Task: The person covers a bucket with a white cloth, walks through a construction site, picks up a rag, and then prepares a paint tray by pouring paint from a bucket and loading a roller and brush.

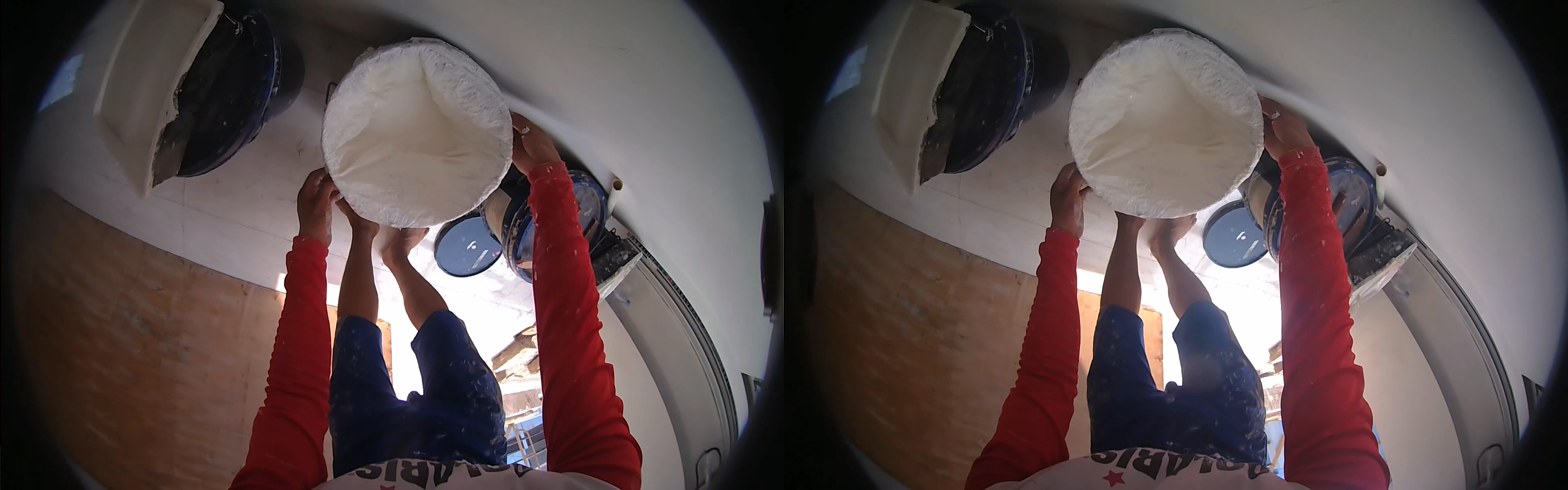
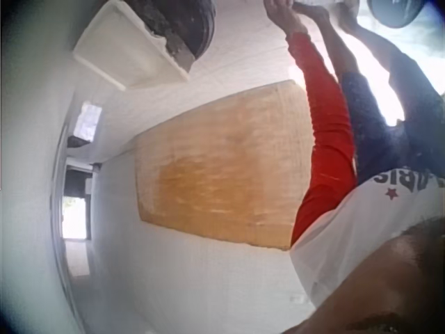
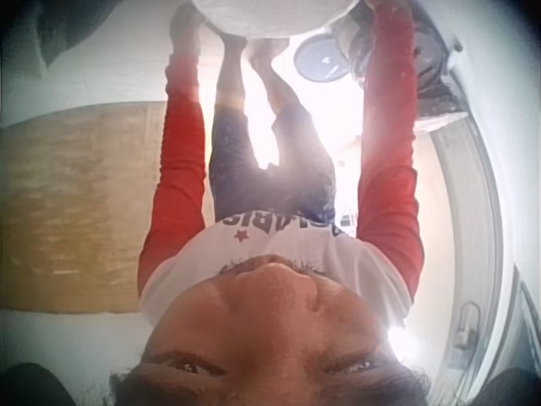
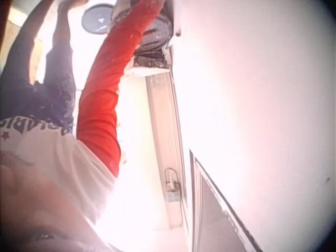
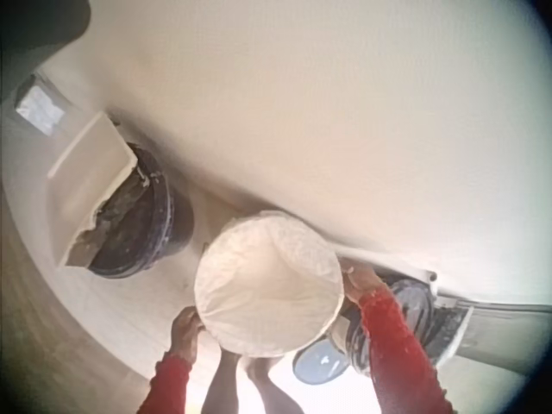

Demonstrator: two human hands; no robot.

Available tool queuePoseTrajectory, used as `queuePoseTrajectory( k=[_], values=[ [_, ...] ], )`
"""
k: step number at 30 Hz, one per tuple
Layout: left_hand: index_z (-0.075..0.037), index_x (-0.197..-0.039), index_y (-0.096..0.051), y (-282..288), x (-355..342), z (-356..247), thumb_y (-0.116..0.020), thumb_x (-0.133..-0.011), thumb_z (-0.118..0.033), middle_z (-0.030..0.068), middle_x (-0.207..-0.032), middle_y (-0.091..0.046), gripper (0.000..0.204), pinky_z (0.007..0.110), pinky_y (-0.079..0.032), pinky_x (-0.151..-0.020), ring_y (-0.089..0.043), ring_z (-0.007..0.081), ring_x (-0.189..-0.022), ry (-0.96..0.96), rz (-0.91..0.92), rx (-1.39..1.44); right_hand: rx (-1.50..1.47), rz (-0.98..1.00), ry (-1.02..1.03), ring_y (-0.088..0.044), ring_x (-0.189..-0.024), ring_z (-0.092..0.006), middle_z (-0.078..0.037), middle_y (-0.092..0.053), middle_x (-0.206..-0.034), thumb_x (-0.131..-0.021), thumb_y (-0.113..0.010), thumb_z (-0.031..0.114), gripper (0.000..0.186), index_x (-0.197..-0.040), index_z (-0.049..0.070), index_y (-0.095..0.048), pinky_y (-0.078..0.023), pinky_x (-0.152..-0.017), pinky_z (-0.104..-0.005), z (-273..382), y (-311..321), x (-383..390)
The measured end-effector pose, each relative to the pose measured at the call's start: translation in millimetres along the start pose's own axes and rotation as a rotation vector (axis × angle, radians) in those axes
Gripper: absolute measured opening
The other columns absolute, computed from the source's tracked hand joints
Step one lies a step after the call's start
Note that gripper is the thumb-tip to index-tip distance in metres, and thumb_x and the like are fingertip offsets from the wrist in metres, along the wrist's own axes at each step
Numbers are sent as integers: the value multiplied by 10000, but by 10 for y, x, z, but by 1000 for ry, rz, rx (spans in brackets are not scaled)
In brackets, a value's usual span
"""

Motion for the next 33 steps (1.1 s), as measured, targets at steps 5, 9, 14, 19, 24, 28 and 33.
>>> queuePoseTrajectory(
  k=[5,9,14,19,24,28,33],
  values=[
    [-71,-1090,-586,36,4,4,-615,-882,-286,37,-986,-629,301,324,-428,-829,-588,137,-935,-65,-13,31,160,76,9,-572,-1104,-253,-181,-580,-1235,-948,-462,135,373,-1229,-103,-522,-452,-952,-375,-25,178,-193],
    [-42,-996,-588,-87,10,-104,-606,-862,-138,11,-875,-607,166,247,-407,-741,-537,86,-799,-61,-79,65,863,44,313,-591,-1073,-246,-143,-627,-1180,-919,-534,190,362,-1191,-43,-581,-452,-939,-351,5,417,-332],
    [-48,-957,-593,33,18,-148,-594,-867,-138,6,-852,-595,127,252,-389,-708,-520,84,-774,-97,-132,-46,1695,88,684,-619,-999,-327,-149,-672,-1042,-822,-601,279,310,-1075,114,-668,-491,-861,-401,-9,130,-339],
    [-41,-946,-594,-16,14,-186,-585,-875,-136,4,-847,-593,119,254,-383,-696,-514,81,-763,-91,-135,-59,1569,58,527,-626,-1007,-308,-153,-676,-1038,-817,-615,303,333,-1092,121,-663,-495,-852,-379,-42,150,-365],
    [-45,-1006,-581,-52,20,-143,-579,-883,-202,15,-929,-600,200,280,-408,-764,-542,108,-833,-82,-112,-40,1012,53,288,-597,-1097,-296,-167,-622,-1191,-946,-469,227,350,-1223,43,-579,-471,-940,-394,-191,200,-128],
    [-70,-1126,-567,55,37,34,-562,-894,-336,26,-1062,-593,353,335,-411,-869,-562,153,-983,-9,-36,-17,-386,-139,-33,-514,-1212,-300,-165,-522,-1330,-1013,-321,194,405,-1320,-37,-450,-400,-1042,-417,-608,195,97],
    [-79,-1096,-583,96,122,212,-534,-903,-375,25,-1015,-603,356,350,-397,-907,-546,152,-964,61,28,258,-414,-150,-78,-448,-1284,-281,-133,-463,-1401,-1007,-355,269,435,-1372,40,-415,-360,-1067,-434,-1113,254,506]
  ],
)
Point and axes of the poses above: each hand's wrist, its own x-axis away from the middle knuckle, its own y-axis out of the back of the hand, z = x × y, the point moved 5 cm from there along -x, towards the middle knuckle
